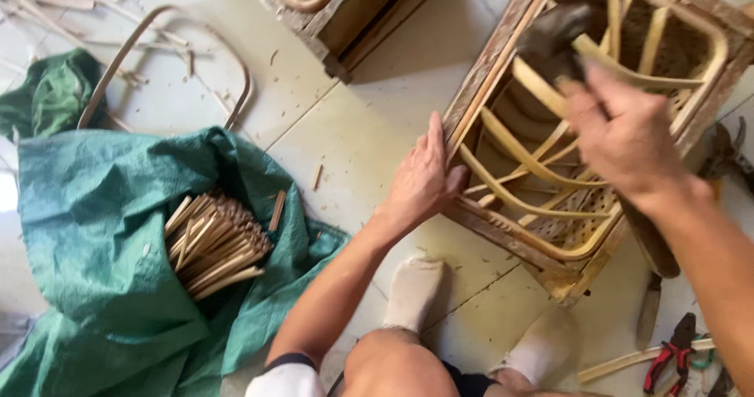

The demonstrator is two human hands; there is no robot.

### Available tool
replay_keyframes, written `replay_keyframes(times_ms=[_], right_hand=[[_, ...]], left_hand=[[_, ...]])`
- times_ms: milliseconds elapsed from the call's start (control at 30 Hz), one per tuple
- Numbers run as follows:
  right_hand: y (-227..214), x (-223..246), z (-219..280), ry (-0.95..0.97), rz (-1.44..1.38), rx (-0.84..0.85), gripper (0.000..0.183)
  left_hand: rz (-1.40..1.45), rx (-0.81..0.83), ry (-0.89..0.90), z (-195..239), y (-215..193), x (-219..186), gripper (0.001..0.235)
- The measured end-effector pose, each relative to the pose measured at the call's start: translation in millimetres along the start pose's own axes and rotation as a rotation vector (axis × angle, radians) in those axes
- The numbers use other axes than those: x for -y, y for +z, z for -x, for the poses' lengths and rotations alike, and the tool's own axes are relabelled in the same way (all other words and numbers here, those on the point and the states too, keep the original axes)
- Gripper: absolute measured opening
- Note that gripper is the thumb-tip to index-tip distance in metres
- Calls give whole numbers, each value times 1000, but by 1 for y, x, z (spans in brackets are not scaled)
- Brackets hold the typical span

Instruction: The person assembles a rectangular woven basket by inserting curved bamboo strips into a wooden mold. They use a hammer to tap the strips into place, apply glue along the edges, and adjust the strips with pliers. The person works on multiple baskets, moving them between molds.

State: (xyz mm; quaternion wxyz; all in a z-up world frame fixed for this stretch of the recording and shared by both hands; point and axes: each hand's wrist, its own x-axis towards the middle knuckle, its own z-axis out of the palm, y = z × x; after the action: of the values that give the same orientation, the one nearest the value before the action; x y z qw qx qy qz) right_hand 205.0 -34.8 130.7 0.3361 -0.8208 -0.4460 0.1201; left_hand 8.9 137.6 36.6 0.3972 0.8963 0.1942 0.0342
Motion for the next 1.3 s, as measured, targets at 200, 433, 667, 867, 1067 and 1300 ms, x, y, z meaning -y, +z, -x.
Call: replay_keyframes(times_ms=[200, 433, 667, 867, 1067, 1300], right_hand=[[33, -28, -2, -40, -59, 103, 41], [4, -30, -23, 168, -127, 114, 30], [-17, -66, -80, 103, -56, -37, 36], [-27, -65, -52, 146, -178, -180, 34], [-59, -91, 204, 371, 297, -439, 22], [92, -111, 457, 914, 292, -438, 42]], left_hand=[[-108, -51, -158, -24, 23, 4, 42], [-98, -23, -177, -26, 22, 2, 38], [-110, -54, -171, -26, 19, -1, 34], [-122, -61, -215, -29, 17, -5, 32], [-125, -33, -235, -30, 17, 1, 32], [-156, 12, -234, 2, 26, -18, 38]])
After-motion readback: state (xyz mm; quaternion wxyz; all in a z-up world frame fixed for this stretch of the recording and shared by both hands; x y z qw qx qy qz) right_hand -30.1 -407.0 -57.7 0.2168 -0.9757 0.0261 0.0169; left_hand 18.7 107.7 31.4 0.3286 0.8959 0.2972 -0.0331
